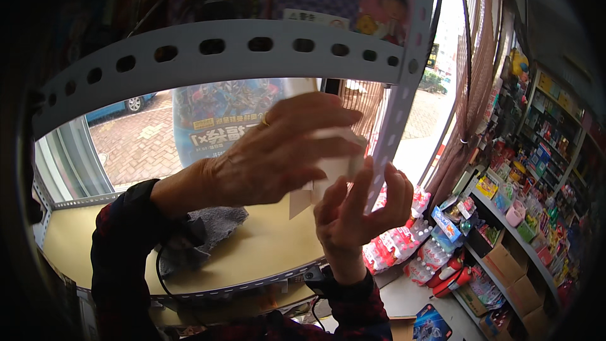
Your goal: The person wipes a metal shelf with a cloth, then picks up a cardboard sign and attaches it to the shelf using adhesive tape. The sign is adjusted and smoothed onto the shelf surface.
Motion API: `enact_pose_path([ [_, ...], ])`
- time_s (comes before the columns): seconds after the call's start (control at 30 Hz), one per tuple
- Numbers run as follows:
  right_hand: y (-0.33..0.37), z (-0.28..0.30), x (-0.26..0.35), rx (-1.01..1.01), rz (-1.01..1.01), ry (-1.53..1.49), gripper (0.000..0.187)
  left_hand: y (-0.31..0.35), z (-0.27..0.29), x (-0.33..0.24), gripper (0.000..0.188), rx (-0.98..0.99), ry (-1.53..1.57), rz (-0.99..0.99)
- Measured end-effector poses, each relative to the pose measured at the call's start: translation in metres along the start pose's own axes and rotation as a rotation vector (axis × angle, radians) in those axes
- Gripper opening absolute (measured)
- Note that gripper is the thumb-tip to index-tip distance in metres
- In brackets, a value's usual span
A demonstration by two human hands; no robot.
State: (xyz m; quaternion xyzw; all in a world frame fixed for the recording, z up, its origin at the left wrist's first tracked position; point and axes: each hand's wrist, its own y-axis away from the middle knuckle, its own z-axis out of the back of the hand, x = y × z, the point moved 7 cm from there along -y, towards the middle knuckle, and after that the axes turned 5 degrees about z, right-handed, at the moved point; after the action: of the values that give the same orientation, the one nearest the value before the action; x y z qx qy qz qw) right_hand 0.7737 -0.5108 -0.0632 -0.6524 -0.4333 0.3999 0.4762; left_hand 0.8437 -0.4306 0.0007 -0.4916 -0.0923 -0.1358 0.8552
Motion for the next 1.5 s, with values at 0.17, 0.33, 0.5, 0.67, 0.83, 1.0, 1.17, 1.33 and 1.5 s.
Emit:
enact_pose_path([
  [0.17, -0.001, -0.003, -0.007, -0.013, 0.026, -0.149, 0.042, -0.027, -0.009, -0.014, 0.024, 0.04, 0.06, -0.088],
  [0.33, 0.025, -0.012, -0.034, 0.122, -0.229, -0.505, 0.054, -0.036, -0.022, -0.011, 0.022, 0.092, 0.029, -0.106],
  [0.5, 0.074, -0.02, -0.051, 0.415, -0.5, -1.12, 0.083, -0.045, -0.017, -0.013, 0.014, 0.094, 0.055, -0.151],
  [0.67, 0.109, -0.028, -0.05, 0.625, -0.781, -1.484, 0.075, -0.05, -0.015, -0.015, 0.017, 0.118, 0.033, -0.168],
  [0.83, 0.117, -0.031, -0.051, 0.72, -0.778, -1.441, 0.071, -0.052, -0.011, -0.018, 0.013, 0.124, -0.09, -0.253],
  [1.0, 0.092, -0.021, -0.047, 0.572, -0.562, -1.198, 0.071, -0.052, -0.015, -0.019, 0.014, 0.123, -0.244, -0.248],
  [1.17, 0.038, -0.017, -0.06, 0.163, -0.422, -1.168, 0.068, -0.051, -0.016, -0.019, 0.015, 0.159, -0.244, -0.221],
  [1.33, 0.01, -0.007, -0.064, 0.027, -0.431, -0.96, 0.02, -0.05, -0.016, -0.018, 0.021, 0.168, -0.15, -0.142],
  [1.5, -0.003, -0.016, -0.065, 0.114, -0.464, -0.924, 0.021, -0.048, -0.017, -0.011, 0.024, 0.199, -0.1, -0.1],
])
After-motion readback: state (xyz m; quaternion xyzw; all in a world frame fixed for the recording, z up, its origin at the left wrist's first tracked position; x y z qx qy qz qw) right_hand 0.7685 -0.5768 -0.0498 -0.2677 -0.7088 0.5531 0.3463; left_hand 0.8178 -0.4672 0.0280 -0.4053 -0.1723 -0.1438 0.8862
